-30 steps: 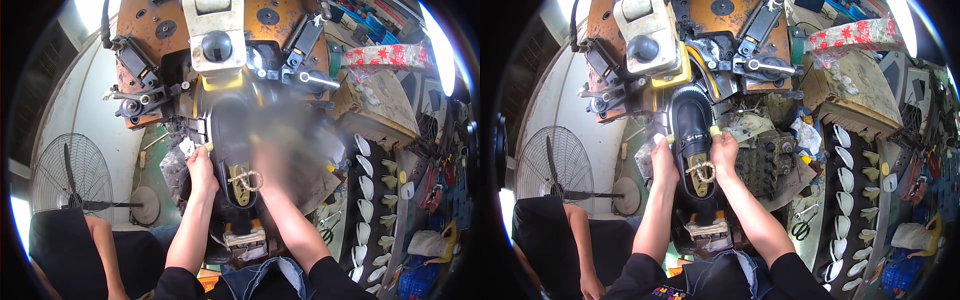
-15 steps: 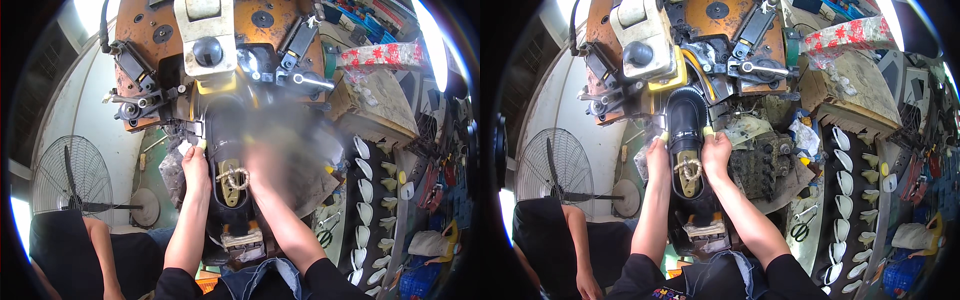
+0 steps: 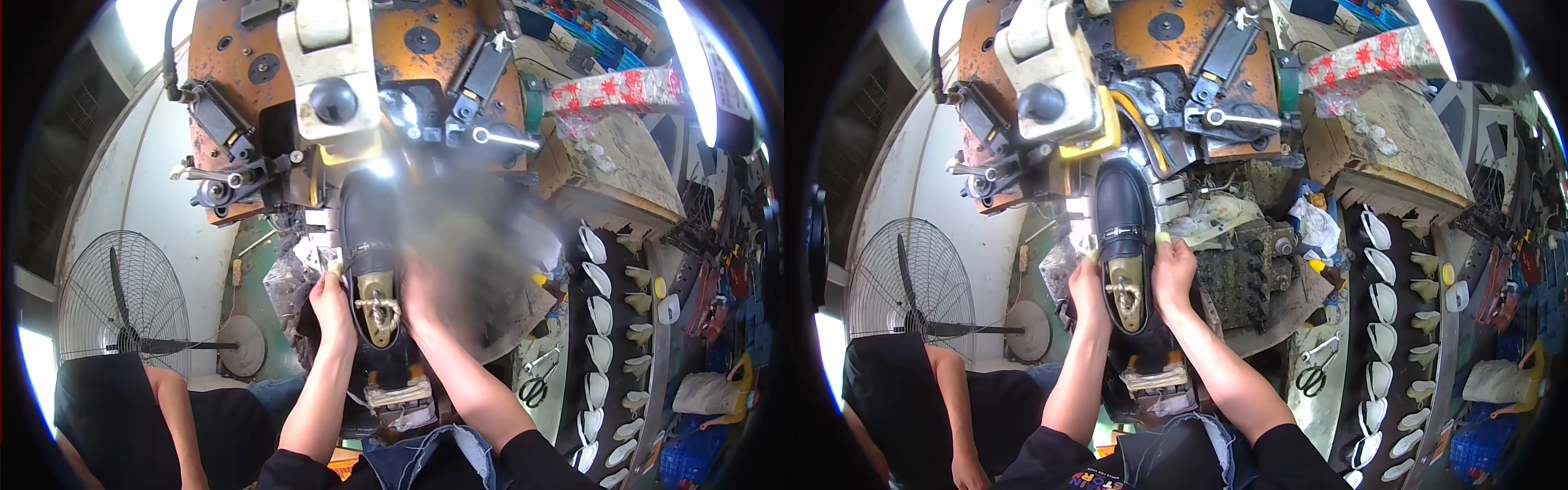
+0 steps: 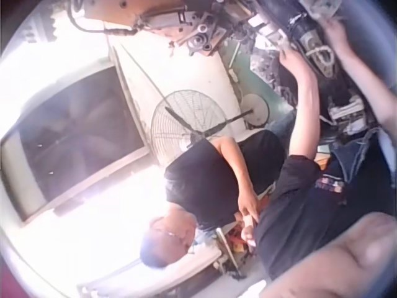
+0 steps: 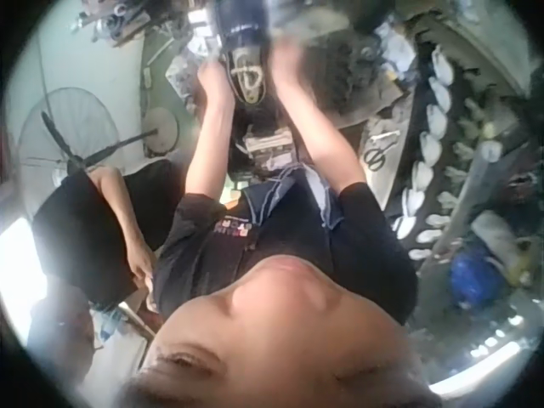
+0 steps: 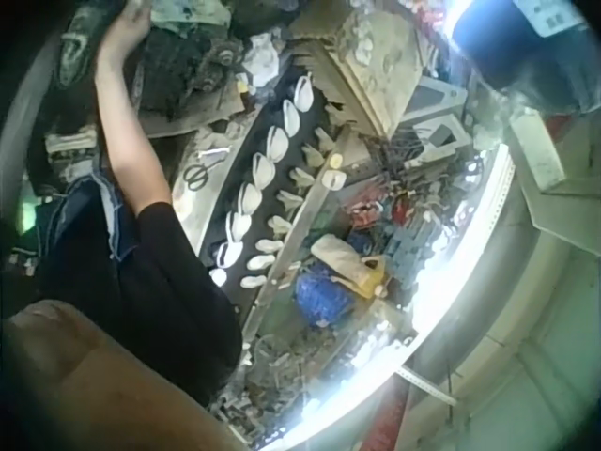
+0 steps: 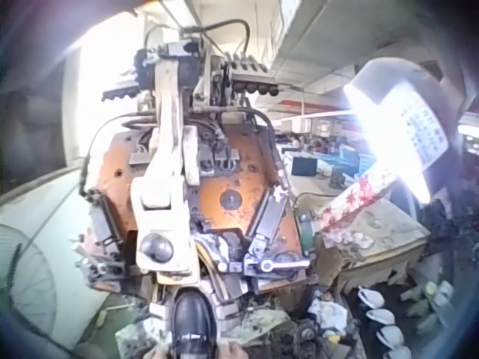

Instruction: The person repeatedly takes shoes and soles from a conveyor belt, fits each shoe into a toe lasting machine to press and shape it, and places the shoes back onto the conveyor belt.

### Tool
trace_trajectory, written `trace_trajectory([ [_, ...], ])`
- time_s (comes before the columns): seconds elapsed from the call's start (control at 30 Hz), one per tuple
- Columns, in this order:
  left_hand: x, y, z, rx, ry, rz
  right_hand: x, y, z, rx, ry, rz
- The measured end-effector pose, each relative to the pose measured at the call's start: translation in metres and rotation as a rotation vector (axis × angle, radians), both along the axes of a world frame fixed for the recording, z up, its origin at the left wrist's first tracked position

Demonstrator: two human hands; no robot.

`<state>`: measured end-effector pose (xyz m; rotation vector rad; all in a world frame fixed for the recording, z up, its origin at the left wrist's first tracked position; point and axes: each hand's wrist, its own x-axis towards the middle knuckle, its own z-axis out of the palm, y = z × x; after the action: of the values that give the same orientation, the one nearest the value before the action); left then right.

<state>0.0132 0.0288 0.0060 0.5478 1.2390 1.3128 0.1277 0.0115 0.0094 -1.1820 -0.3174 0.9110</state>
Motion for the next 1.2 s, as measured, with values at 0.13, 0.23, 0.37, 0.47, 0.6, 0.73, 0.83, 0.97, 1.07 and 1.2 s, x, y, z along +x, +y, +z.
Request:
trace_trajectory([
  [0.13, -0.004, 0.009, 0.015, -0.113, -0.121, -0.091, 0.003, -0.003, 0.021, 0.017, -0.003, 0.082],
  [0.23, -0.009, 0.013, 0.024, -0.118, -0.238, -0.168, 0.011, -0.008, 0.027, 0.075, 0.06, 0.217],
  [0.37, -0.004, 0.013, 0.029, -0.088, -0.288, -0.184, -0.001, -0.001, 0.049, 0.032, 0.21, 0.146],
  [0.47, -0.001, 0.012, 0.026, -0.066, -0.291, -0.162, -0.002, 0.003, 0.041, -0.013, 0.116, 0.097],
  [0.6, -0.001, 0.014, 0.016, -0.005, -0.281, -0.12, -0.003, 0.0, 0.037, 0.073, 0.066, 0.072],
  [0.73, 0.0, 0.014, 0.014, 0.015, -0.3, -0.104, -0.001, 0.003, 0.032, 0.021, 0.059, 0.068],
  [0.83, -0.003, 0.017, 0.018, 0.015, -0.288, -0.106, -0.001, 0.009, 0.02, 0.028, 0.088, 0.078],
  [0.97, -0.004, 0.021, 0.017, 0.05, -0.22, -0.115, -0.001, 0.012, 0.004, 0.049, 0.133, 0.077],
  [1.07, -0.004, 0.017, 0.023, 0.055, -0.217, -0.089, -0.001, 0.016, -0.002, 0.051, 0.131, 0.084],
  [1.2, -0.003, 0.016, 0.023, 0.041, -0.241, -0.078, 0.003, 0.018, -0.009, 0.071, 0.173, 0.107],
])
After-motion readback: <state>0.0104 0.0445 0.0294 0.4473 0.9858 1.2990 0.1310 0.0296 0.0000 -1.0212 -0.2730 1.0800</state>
